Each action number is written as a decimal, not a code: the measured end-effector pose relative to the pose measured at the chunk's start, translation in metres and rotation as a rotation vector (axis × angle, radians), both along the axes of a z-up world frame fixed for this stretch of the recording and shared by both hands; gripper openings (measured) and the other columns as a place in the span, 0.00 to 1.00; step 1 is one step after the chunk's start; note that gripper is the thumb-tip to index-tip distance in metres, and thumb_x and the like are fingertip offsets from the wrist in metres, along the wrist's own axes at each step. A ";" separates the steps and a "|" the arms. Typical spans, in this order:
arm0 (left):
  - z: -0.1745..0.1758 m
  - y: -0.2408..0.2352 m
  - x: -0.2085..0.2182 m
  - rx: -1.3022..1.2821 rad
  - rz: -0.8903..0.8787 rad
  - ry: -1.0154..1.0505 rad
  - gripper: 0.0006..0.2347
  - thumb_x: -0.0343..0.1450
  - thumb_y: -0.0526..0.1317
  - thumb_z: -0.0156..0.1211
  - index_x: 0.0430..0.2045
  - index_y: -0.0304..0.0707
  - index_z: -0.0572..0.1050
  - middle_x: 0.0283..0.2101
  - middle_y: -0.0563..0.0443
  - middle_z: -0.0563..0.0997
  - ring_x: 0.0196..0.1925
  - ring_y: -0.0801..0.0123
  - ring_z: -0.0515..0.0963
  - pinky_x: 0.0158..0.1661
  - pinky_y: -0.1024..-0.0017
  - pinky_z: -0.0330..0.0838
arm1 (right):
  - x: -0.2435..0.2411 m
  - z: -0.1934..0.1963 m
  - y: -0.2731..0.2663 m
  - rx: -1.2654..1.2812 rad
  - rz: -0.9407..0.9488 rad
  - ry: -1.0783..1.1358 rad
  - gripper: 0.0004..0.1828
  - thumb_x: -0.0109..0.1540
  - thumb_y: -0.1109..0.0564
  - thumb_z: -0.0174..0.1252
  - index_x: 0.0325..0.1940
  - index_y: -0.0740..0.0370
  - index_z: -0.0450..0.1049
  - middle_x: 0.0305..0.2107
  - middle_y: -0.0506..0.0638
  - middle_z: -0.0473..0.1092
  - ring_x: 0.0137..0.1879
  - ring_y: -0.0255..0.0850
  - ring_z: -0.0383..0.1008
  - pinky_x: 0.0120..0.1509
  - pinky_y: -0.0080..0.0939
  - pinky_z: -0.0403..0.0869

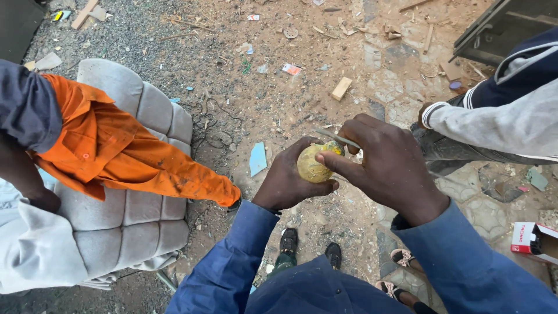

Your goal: The person pours a yellow liquid from a large white container into a smaller yellow bottle. They then use a metal rod to manipulate the contents of the small bottle before walking to a different location. Finally, they pour the yellow liquid from the small bottle onto a white surface.

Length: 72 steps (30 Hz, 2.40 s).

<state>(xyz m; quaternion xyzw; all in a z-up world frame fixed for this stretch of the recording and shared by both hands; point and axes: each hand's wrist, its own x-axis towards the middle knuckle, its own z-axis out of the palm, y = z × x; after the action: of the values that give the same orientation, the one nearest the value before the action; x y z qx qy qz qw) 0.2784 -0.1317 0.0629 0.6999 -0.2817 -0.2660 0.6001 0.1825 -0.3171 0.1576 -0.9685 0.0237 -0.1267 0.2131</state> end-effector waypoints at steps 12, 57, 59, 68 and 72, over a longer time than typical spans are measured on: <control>0.007 -0.007 0.021 -0.015 0.101 0.052 0.28 0.57 0.41 0.86 0.53 0.45 0.82 0.46 0.54 0.90 0.44 0.73 0.85 0.44 0.68 0.84 | 0.018 0.016 0.023 -0.034 -0.028 -0.025 0.18 0.74 0.43 0.65 0.68 0.41 0.79 0.49 0.49 0.76 0.39 0.60 0.82 0.36 0.65 0.74; -0.069 -0.244 0.382 -0.017 0.190 -0.036 0.28 0.60 0.44 0.84 0.55 0.46 0.80 0.49 0.51 0.88 0.45 0.65 0.86 0.40 0.64 0.79 | 0.410 -0.078 -0.233 0.462 0.066 0.035 0.16 0.66 0.53 0.78 0.58 0.56 0.88 0.34 0.46 0.67 0.35 0.38 0.66 0.42 0.42 0.66; -0.058 -0.283 0.424 0.070 0.238 0.085 0.26 0.59 0.41 0.83 0.51 0.46 0.79 0.44 0.47 0.90 0.38 0.64 0.90 0.32 0.65 0.84 | 0.459 -0.089 -0.266 0.348 -0.020 -0.109 0.24 0.65 0.39 0.80 0.41 0.57 0.76 0.35 0.49 0.72 0.35 0.42 0.69 0.40 0.47 0.67; -0.029 -0.427 0.623 -0.040 0.278 0.049 0.28 0.59 0.39 0.85 0.55 0.45 0.81 0.47 0.54 0.88 0.45 0.71 0.84 0.42 0.68 0.80 | 0.658 -0.020 -0.434 0.704 0.195 0.240 0.23 0.71 0.45 0.63 0.66 0.58 0.82 0.64 0.46 0.86 0.49 0.33 0.77 0.52 0.38 0.73; -0.057 -0.505 0.729 -0.132 0.198 0.033 0.30 0.60 0.39 0.87 0.58 0.44 0.78 0.54 0.49 0.88 0.51 0.64 0.88 0.43 0.66 0.85 | 0.757 -0.059 -0.505 0.698 -0.057 0.196 0.21 0.61 0.46 0.80 0.55 0.55 0.88 0.14 0.44 0.61 0.22 0.29 0.56 0.29 0.38 0.55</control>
<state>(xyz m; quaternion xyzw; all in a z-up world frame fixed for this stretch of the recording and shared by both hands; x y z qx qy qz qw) 1.0070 -0.6367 0.0057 0.6786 -0.2181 -0.1976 0.6729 0.9397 -0.8217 0.0988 -0.8440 0.1130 -0.0235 0.5237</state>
